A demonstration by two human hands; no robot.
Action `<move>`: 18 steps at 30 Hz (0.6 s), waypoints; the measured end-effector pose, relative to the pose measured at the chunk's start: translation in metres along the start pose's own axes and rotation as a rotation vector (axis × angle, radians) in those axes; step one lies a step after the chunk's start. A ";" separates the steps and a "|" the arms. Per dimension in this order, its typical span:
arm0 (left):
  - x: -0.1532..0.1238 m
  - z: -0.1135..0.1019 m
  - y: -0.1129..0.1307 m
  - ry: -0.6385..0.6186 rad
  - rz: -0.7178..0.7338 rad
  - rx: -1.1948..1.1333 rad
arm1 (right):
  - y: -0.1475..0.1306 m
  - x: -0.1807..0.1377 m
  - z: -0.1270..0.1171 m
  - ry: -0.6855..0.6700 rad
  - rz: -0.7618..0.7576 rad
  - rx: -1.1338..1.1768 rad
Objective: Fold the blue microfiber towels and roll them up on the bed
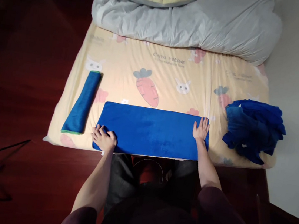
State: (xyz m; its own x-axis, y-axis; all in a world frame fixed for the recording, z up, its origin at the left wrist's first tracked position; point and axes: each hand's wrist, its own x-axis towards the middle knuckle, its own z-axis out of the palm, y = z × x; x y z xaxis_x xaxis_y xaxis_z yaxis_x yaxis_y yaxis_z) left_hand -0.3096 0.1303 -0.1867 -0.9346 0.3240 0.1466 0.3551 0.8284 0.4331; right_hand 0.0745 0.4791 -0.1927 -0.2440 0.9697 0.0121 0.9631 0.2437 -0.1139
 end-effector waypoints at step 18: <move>0.001 0.001 0.000 -0.006 0.030 0.080 | -0.103 -0.164 0.027 0.197 -0.149 0.289</move>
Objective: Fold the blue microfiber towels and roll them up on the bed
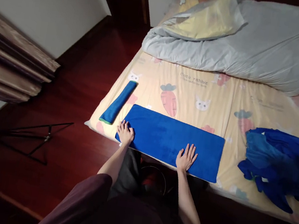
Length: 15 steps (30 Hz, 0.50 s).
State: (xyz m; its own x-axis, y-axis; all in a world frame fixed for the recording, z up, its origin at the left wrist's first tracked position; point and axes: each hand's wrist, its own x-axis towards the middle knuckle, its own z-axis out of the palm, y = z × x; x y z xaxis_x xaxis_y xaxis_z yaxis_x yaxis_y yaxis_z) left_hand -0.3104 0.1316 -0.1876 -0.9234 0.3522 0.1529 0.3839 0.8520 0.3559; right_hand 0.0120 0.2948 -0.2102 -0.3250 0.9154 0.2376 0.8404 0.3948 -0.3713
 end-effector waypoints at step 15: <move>-0.052 0.030 0.119 -0.372 0.741 -0.079 | 0.003 0.008 0.004 0.076 0.020 0.088</move>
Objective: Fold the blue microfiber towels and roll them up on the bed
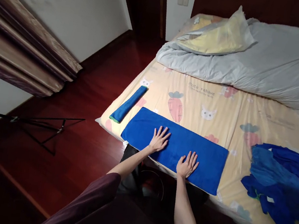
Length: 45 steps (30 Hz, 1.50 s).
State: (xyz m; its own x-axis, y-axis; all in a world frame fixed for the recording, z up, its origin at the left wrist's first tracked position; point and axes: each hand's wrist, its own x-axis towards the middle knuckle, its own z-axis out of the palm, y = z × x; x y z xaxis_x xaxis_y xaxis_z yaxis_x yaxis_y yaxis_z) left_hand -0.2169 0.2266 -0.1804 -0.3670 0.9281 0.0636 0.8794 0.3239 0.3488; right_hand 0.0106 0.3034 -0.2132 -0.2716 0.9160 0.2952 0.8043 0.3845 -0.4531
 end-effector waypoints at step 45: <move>-0.257 -0.061 -0.063 -0.265 -0.635 -0.126 | 0.137 -0.074 -0.101 -0.027 0.173 0.018</move>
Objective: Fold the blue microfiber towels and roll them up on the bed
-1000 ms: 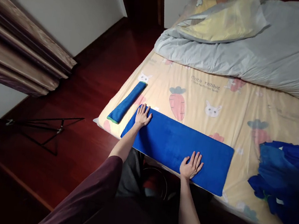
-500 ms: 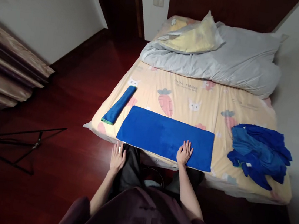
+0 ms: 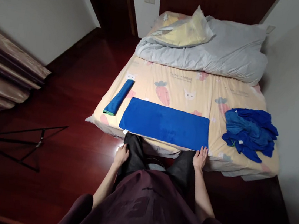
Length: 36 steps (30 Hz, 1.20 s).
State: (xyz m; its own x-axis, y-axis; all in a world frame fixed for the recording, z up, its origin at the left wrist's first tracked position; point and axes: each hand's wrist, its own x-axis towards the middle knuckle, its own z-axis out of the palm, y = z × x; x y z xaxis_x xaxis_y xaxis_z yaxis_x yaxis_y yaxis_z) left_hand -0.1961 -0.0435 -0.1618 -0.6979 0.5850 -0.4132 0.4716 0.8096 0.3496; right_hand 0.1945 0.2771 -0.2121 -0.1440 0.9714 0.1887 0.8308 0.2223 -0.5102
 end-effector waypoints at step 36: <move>0.006 0.080 0.168 -0.611 -0.203 -1.477 | -0.288 0.209 0.102 -0.700 -0.425 -0.107</move>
State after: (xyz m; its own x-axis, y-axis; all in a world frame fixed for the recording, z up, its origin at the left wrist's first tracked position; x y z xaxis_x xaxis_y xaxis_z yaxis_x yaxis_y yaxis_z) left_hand -0.0783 0.1000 -0.1727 -0.2020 0.7034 -0.6815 -0.7558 0.3307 0.5652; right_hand -0.1291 0.4248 -0.1111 -0.7297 0.6413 -0.2374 0.6718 0.6076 -0.4236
